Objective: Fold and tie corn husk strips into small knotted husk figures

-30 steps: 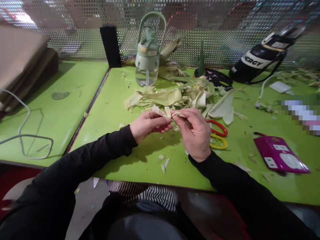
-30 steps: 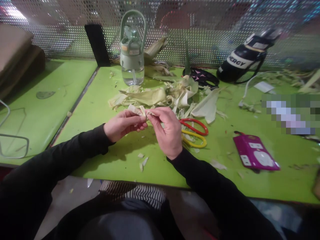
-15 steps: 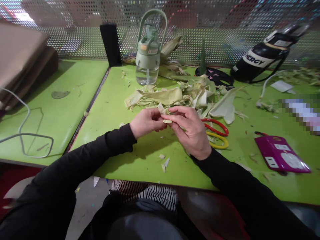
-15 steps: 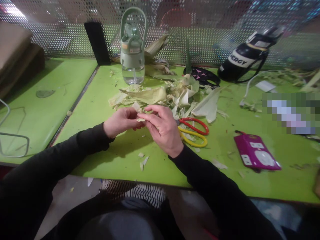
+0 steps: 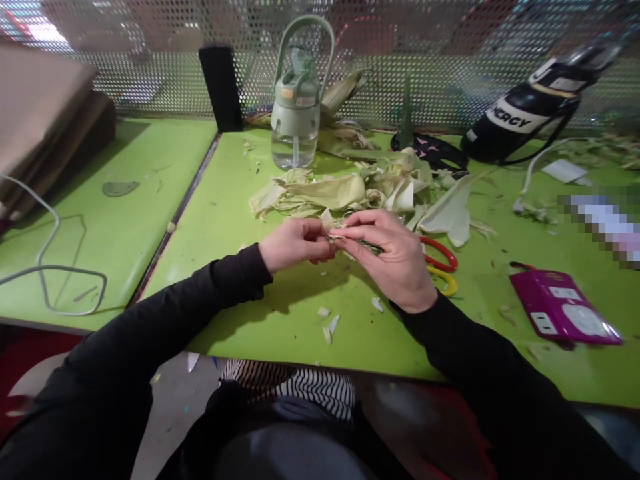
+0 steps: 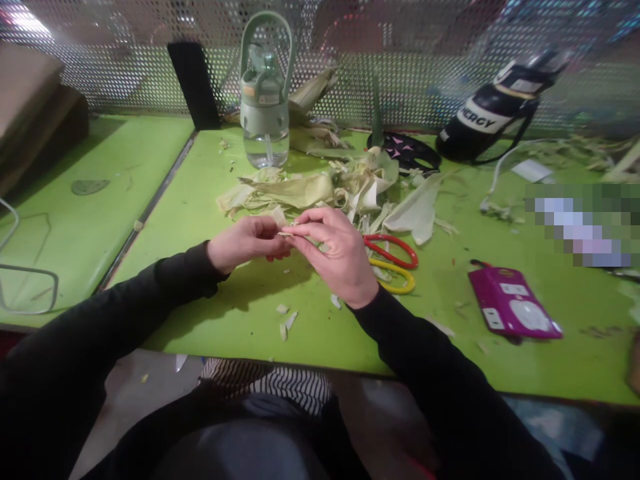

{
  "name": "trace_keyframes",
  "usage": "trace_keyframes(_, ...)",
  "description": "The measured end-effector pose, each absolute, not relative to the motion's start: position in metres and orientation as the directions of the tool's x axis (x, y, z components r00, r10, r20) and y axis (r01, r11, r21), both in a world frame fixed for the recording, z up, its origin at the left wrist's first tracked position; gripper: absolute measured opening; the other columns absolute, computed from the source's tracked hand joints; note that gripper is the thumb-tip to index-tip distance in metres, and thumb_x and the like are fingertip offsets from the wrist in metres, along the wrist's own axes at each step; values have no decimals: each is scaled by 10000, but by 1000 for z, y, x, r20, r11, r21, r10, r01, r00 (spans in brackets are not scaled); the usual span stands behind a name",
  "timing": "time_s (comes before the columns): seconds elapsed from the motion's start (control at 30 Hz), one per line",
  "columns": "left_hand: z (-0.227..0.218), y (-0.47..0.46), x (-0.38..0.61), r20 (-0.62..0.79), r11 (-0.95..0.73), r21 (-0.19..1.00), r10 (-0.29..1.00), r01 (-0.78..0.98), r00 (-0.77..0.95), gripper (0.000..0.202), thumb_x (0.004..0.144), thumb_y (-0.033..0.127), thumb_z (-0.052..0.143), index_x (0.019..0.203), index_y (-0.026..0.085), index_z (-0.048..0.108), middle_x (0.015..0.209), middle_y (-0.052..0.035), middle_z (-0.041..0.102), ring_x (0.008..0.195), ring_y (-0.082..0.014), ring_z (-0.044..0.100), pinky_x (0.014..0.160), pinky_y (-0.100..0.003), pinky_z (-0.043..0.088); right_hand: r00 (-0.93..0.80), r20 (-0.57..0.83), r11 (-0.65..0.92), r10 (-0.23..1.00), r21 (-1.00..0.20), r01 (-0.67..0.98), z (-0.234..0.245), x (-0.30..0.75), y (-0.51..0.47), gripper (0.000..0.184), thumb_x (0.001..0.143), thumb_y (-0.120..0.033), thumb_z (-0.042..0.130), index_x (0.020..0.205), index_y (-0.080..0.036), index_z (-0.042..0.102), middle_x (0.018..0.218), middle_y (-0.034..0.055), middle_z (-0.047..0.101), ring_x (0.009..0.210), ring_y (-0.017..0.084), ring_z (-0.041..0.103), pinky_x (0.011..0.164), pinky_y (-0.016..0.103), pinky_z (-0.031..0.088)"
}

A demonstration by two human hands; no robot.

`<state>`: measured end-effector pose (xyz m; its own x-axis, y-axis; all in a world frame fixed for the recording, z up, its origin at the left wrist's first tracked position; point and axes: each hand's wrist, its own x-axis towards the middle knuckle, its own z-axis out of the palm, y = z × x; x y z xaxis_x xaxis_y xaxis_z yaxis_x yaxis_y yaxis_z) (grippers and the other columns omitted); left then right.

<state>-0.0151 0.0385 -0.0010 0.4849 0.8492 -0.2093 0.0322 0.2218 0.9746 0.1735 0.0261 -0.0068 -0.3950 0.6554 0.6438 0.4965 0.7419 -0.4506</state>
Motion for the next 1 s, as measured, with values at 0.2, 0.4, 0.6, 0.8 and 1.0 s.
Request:
trace_keyframes(0.2,0,38,-17,-210,238,971,831,13,515,104,807,34,568,789,106,641,685,-24,699,586,-85,625,619,-234,521,-422,570,708,705,-520,479,-3,176,27,179,916,-228,670,1039,-299,778,976,31,705,908,185,676,788,362,590)
trace_keyframes(0.4,1,36,-16,-213,242,970,836,9,505,106,805,30,563,772,105,632,662,-12,690,572,-70,614,584,-197,496,-466,563,729,683,-487,480,-4,177,27,213,943,-219,629,1095,-270,768,989,47,695,942,184,672,822,357,585)
trace_keyframes(0.6,3,34,-17,-182,194,980,828,35,530,54,848,71,606,815,88,645,712,-28,692,602,-64,612,598,-186,508,-439,553,705,708,-524,477,-2,177,25,170,908,-199,672,1020,-278,772,974,35,702,911,182,682,798,347,585)
trace_keyframes(0.8,1,32,-17,-94,120,993,819,-9,566,198,945,236,595,807,100,635,688,-9,633,606,-56,586,595,-174,500,-409,575,702,709,-522,484,-1,175,23,104,904,-197,673,963,-248,741,961,34,714,893,189,692,780,335,587)
trace_keyframes(1.0,-6,34,-15,-39,84,995,822,-54,569,230,955,277,580,814,99,620,720,-21,640,624,-68,580,613,-197,500,-377,608,699,699,-469,540,-2,172,20,95,898,-175,676,959,-234,719,965,35,717,899,191,698,793,336,591)
